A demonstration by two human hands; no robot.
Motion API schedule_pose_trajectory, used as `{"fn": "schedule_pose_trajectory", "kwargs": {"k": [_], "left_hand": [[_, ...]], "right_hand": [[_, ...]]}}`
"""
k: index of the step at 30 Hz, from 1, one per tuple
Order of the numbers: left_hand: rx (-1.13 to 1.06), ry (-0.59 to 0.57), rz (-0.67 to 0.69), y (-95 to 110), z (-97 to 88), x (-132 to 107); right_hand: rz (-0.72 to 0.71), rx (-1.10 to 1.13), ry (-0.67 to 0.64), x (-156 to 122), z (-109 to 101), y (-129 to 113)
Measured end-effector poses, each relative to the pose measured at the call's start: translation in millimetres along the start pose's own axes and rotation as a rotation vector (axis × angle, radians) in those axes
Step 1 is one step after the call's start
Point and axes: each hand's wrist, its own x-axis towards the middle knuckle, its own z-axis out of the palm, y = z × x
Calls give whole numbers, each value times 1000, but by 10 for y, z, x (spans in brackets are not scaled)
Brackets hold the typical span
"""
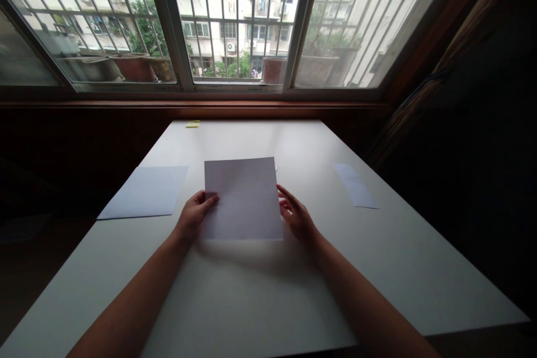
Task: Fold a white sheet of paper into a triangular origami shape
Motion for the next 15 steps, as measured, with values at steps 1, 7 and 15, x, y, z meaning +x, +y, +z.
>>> {"fn": "schedule_pose_trajectory", "kwargs": {"k": [1,7,15], "left_hand": [[1,-10,-11,-1,2,0],[-25,-94,-41,-40,30,9],[-5,-140,-35,66,57,-102]], "right_hand": [[-34,-35,-16,-4,0,-5],[-47,-20,-148,2,-7,-150],[207,230,-99,2,4,-156]]}}
